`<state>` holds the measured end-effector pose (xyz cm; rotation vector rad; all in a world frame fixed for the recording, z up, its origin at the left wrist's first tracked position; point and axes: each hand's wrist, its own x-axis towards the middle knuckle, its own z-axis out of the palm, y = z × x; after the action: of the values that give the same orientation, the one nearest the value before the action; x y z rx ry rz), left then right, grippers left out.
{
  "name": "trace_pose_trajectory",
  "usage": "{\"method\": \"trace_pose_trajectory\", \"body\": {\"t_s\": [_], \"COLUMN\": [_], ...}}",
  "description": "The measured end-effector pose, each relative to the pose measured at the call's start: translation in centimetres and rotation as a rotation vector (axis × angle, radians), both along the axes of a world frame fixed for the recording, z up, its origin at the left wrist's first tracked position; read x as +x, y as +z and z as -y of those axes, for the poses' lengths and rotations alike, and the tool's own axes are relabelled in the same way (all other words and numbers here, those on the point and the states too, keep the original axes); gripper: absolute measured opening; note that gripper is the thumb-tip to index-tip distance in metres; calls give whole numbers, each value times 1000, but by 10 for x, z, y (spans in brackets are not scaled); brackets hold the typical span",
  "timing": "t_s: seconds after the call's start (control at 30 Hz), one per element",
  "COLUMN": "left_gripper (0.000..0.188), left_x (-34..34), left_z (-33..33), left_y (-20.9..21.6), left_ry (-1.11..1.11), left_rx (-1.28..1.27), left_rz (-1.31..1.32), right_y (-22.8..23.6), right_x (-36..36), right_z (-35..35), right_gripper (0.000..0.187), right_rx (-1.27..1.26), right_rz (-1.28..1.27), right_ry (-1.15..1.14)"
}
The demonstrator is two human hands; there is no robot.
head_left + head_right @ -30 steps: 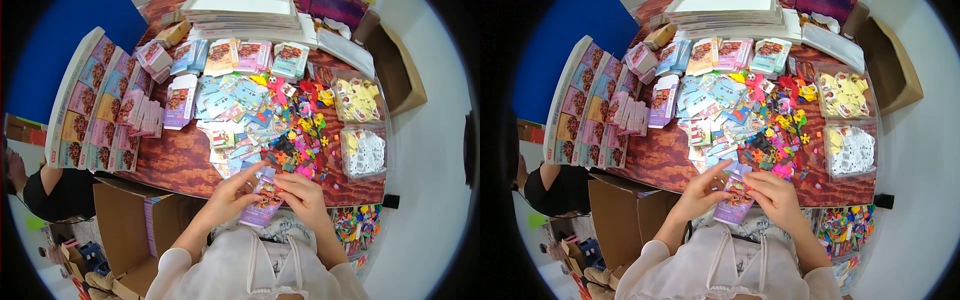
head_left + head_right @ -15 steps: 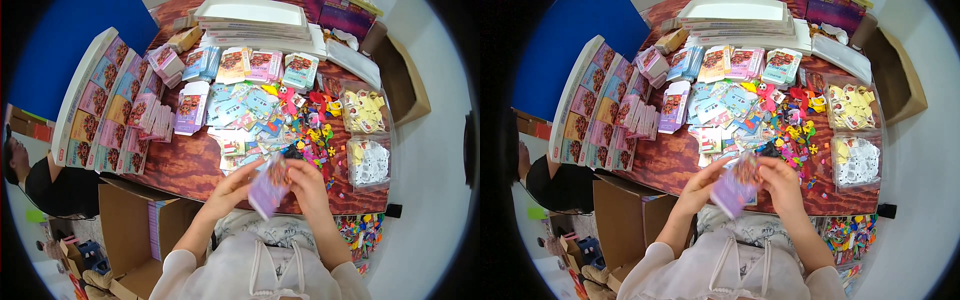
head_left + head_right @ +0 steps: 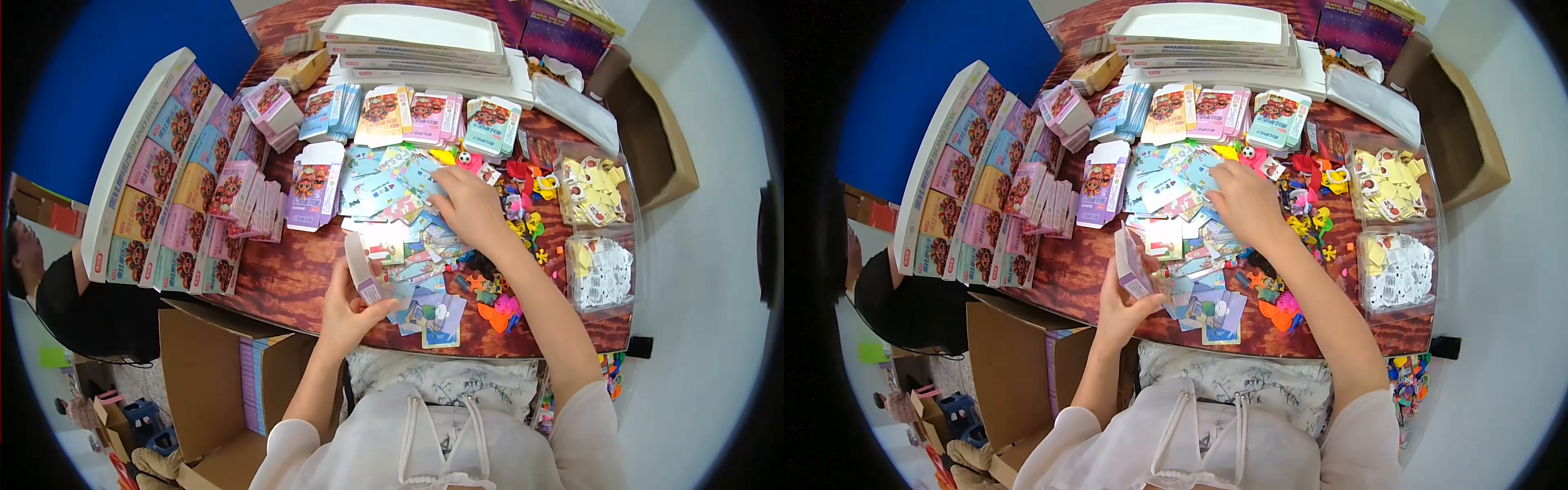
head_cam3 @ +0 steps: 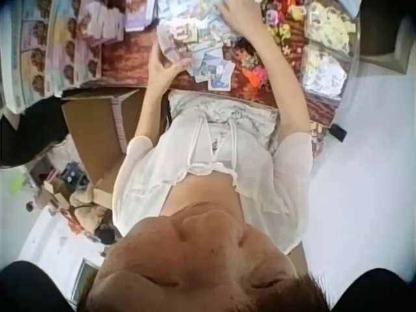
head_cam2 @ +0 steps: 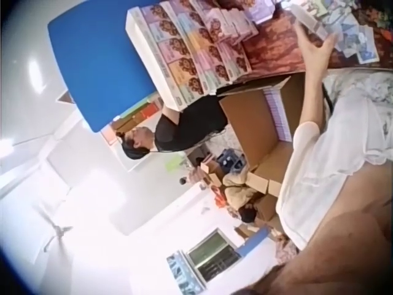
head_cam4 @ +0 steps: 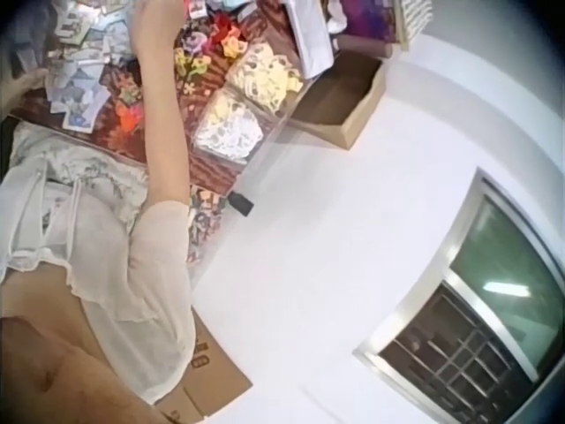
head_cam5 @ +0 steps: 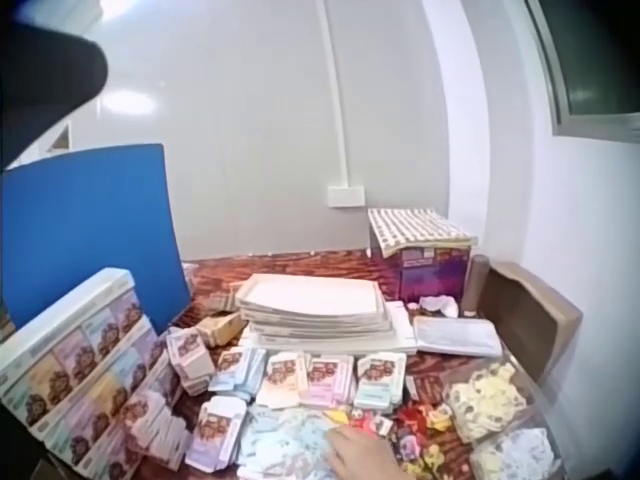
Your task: Sorting and packing various sticker sheets and cards into piles and boxes on a table.
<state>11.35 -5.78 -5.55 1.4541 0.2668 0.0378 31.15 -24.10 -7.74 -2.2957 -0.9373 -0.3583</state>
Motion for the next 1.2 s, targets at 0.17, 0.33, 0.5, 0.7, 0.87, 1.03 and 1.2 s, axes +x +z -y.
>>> {"method": "trace_pose_trajectory", "body": {"t_s": [0.17, 0.33, 0.5, 0.7, 0.87, 1.03, 1.2], "left_gripper": [76, 80, 75, 71, 73, 74, 80], "left_x": [-2, -1, 1, 8, 7, 6, 2], "left_z": [1, -1, 2, 10, 14, 27, 40], "left_y": [-3, 0, 9, 28, 24, 31, 21], "left_ry": [-36, -38, -50, -114, -169, -349, -357], "left_rx": [85, 73, 252, 878, 1007, 1107, 1026], "left_rz": [-10, -44, -129, 17, 44, 91, 134], "right_y": [-5, -2, 14, 67, 68, 66, 53], "right_x": [17, 29, 22, -42, -74, -87, -121], "right_z": [-22, -14, -2, 36, 59, 61, 32], "right_gripper": [31, 23, 15, 13, 10, 12, 23], "right_rx": [-252, -412, -305, 481, 40, -103, 283], "right_rz": [-97, -13, 113, -913, -468, -366, -391], "right_ry": [-117, -37, -25, -17, 192, 199, -33]}}
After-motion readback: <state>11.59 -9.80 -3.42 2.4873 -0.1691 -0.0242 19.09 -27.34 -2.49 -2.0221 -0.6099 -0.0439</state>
